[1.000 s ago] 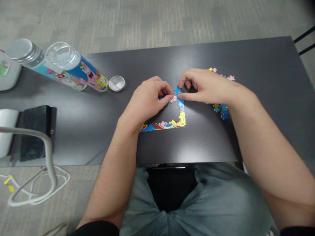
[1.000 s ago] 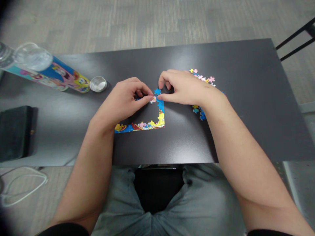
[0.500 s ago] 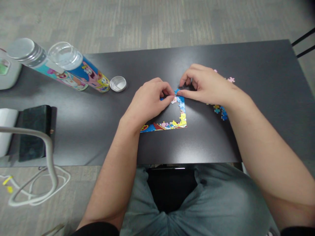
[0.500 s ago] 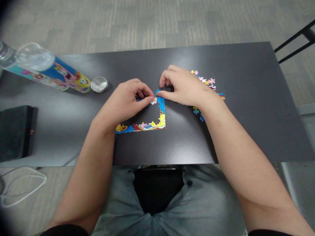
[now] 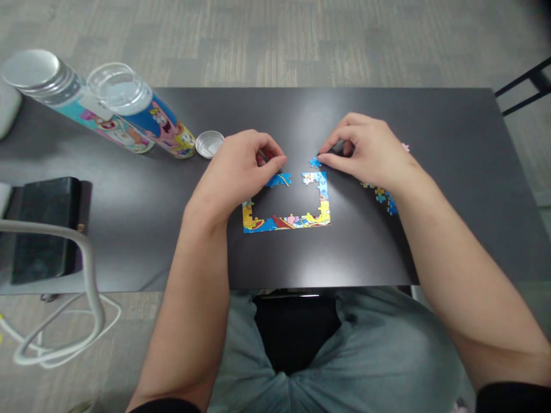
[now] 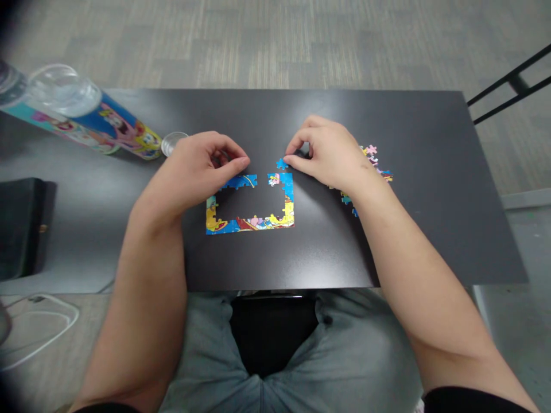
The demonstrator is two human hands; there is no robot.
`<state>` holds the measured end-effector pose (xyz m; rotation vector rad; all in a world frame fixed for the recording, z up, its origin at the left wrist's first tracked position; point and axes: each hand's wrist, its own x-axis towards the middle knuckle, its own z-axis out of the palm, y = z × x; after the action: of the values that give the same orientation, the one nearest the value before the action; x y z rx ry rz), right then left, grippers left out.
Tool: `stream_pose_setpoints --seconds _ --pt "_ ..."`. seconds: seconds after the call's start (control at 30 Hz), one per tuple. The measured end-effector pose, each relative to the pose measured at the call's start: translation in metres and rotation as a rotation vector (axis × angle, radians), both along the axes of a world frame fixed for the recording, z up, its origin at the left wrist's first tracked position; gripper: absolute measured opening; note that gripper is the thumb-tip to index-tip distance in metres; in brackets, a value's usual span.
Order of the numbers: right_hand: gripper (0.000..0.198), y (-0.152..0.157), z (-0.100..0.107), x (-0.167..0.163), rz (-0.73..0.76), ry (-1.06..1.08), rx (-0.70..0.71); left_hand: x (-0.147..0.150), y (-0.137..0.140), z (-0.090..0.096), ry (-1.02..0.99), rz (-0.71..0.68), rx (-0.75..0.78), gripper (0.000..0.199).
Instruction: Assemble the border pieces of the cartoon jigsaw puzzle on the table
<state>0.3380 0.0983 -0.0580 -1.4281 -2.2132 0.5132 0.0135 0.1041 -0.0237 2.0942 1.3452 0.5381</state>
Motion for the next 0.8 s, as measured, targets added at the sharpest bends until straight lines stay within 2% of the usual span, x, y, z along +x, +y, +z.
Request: stream_pose_setpoints --seconds 0.1,0.2,0.43,0.63,0.8 --pt "0.021 -0.003 0.004 -0.003 -0.046 -0.002 0.006 -0.002 -0.001 0.005 0.016 0.015 -0.056 0.004" --pt "0.021 -0.007 0.009 -0.006 -0.031 -0.004 -0.025 -0.002 -0.001 0.005 0.021 -0.002 -0.105 0.005" --pt "0.013 -0.006 0.01 -0.007 -0.025 0.028 -0.068 -0.004 0.007 -0.007 0.005 -0.045 -0.132 0.005" --pt "0.016 -0.005 0.005 -0.005 -0.014 0.1 -0.091 -0.005 0.009 -0.013 0.024 -0.045 -0.099 0.007" --pt "0.027 -0.006 0.006 -0.009 -0.056 0.162 -0.196 -0.002 0.008 -0.013 0.028 -0.038 -0.09 0.006"
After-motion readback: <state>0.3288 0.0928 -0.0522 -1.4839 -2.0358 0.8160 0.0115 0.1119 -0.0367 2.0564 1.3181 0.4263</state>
